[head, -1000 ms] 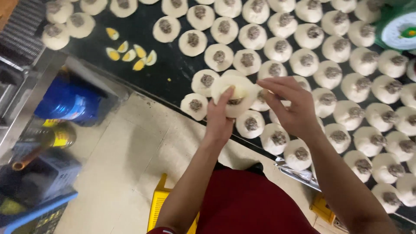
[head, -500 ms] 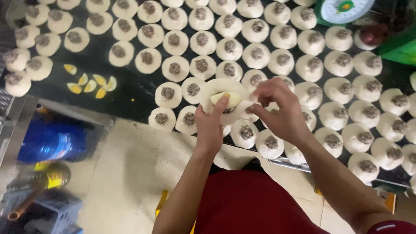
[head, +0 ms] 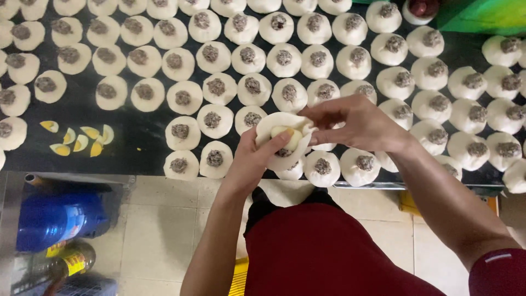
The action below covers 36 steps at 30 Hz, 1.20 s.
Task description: Manually assembling steamed buns by adding egg pieces and small meatballs to filled dough and sealing them.
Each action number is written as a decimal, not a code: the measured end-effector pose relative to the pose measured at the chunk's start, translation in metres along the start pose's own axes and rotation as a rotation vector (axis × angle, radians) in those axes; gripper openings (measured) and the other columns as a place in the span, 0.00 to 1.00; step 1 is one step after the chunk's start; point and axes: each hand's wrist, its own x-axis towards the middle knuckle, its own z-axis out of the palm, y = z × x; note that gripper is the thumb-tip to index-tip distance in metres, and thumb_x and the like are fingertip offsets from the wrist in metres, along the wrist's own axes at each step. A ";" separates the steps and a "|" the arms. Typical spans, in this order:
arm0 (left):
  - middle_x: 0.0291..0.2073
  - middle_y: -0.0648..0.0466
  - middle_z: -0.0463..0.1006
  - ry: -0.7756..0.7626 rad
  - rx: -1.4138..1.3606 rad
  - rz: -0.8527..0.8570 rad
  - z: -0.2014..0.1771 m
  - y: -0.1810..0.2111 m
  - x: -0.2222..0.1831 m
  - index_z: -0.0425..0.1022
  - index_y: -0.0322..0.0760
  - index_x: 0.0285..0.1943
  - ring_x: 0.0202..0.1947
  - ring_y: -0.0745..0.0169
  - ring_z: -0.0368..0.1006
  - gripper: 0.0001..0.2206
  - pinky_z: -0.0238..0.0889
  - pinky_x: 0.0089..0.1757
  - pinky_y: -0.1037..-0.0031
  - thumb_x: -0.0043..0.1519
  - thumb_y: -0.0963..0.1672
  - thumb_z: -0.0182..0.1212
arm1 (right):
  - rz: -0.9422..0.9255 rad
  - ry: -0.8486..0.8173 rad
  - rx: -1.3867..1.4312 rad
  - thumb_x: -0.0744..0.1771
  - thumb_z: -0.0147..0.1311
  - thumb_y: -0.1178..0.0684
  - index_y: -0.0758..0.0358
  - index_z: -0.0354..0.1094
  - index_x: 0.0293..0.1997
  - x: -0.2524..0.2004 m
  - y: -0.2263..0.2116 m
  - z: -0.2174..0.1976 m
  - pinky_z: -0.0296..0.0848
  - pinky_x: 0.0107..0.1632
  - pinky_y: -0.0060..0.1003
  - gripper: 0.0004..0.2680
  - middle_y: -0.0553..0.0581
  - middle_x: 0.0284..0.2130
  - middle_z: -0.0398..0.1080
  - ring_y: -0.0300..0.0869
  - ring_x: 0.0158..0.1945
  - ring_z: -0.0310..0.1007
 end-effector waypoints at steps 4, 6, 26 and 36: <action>0.46 0.49 0.82 0.052 0.023 -0.195 0.011 0.005 0.006 0.71 0.30 0.57 0.46 0.63 0.80 0.17 0.75 0.46 0.72 0.62 0.44 0.66 | 0.095 0.026 0.044 0.63 0.65 0.58 0.61 0.78 0.46 -0.012 0.003 -0.001 0.87 0.39 0.29 0.09 0.57 0.36 0.82 0.39 0.37 0.85; 0.47 0.53 0.81 -0.001 0.040 -0.035 0.018 0.005 0.008 0.71 0.33 0.60 0.46 0.69 0.77 0.17 0.72 0.46 0.76 0.64 0.45 0.61 | -0.121 0.158 -0.281 0.65 0.67 0.56 0.60 0.78 0.43 -0.017 0.000 -0.002 0.81 0.39 0.31 0.05 0.56 0.37 0.82 0.37 0.39 0.85; 0.34 0.52 0.84 -0.199 0.698 0.113 0.037 0.024 0.033 0.79 0.31 0.56 0.33 0.71 0.76 0.14 0.71 0.36 0.76 0.64 0.44 0.61 | -0.334 0.131 -0.195 0.67 0.65 0.56 0.64 0.76 0.49 -0.021 0.018 -0.015 0.81 0.34 0.25 0.08 0.56 0.33 0.79 0.34 0.34 0.81; 0.40 0.53 0.82 -0.090 0.142 -0.067 0.027 0.013 0.035 0.76 0.26 0.59 0.34 0.70 0.76 0.16 0.64 0.25 0.80 0.67 0.44 0.59 | -0.066 0.312 -0.216 0.67 0.65 0.57 0.66 0.78 0.42 -0.024 -0.001 -0.001 0.75 0.25 0.27 0.04 0.59 0.30 0.80 0.33 0.26 0.81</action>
